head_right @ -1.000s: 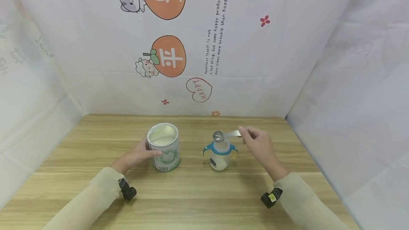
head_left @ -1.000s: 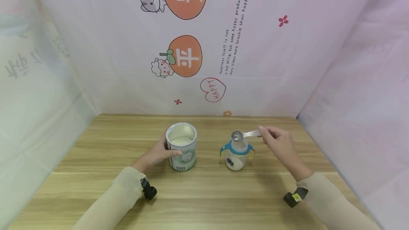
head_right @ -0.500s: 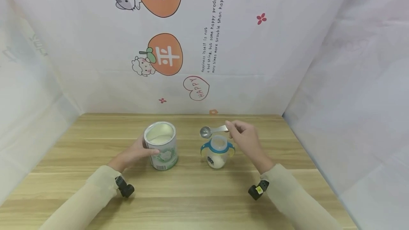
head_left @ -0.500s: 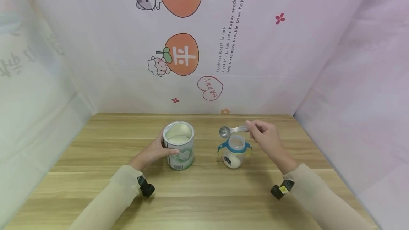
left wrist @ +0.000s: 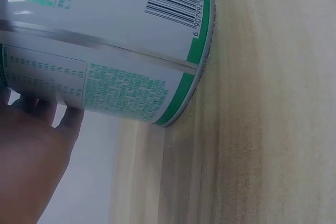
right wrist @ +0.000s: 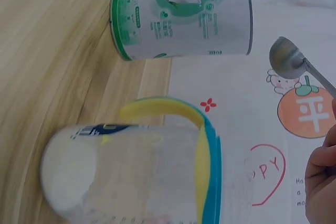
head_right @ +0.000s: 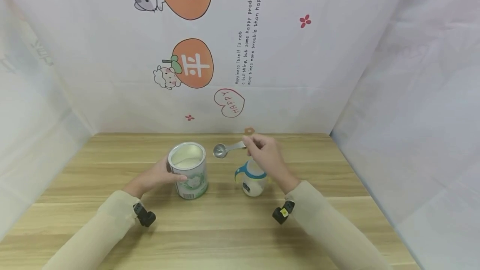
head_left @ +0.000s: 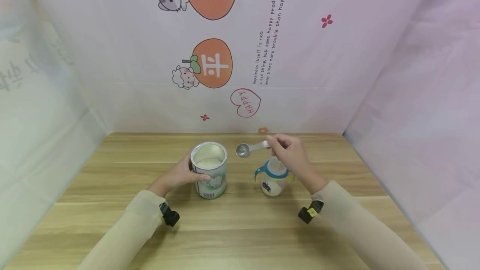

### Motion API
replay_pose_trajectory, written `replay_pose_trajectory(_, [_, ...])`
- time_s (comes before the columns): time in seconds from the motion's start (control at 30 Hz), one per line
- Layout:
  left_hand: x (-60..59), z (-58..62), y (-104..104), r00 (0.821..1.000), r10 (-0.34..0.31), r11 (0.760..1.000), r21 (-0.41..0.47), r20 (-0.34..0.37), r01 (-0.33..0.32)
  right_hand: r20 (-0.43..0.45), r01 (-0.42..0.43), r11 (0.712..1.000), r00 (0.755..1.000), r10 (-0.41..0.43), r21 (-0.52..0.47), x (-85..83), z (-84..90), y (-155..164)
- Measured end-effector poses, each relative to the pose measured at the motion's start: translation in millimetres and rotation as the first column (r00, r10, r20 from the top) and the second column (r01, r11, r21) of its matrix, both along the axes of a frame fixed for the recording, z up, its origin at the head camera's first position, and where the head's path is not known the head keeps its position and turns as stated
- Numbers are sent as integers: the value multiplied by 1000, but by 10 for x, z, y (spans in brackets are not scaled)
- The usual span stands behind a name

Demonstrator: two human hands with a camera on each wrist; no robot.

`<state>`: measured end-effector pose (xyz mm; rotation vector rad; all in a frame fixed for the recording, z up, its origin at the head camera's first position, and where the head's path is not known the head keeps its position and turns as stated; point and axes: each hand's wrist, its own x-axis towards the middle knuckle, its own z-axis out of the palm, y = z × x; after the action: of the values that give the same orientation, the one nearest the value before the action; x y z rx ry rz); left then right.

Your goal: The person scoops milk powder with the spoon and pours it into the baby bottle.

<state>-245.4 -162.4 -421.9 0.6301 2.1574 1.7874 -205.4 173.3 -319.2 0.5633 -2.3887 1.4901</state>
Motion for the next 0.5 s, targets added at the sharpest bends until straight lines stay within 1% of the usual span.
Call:
replay_pose_trajectory(0.1, [4, 14, 5, 1000, 20, 1000, -22, 9, -19, -4, -26, 1000, 1000, 26, -17, -16, 11, -86])
replay_pose_trajectory(0.33, [-3, 8, 19, 999, -6, 1000, -12, -38, 5, -61, -84, 995, 995, 81, -51, -54, 2, -273])
replay_pose_trajectory(0.5, [-5, 5, 22, 999, -14, 1000, -1, -42, 14, -85, -116, 992, 990, 111, -52, -92, -10, -380])
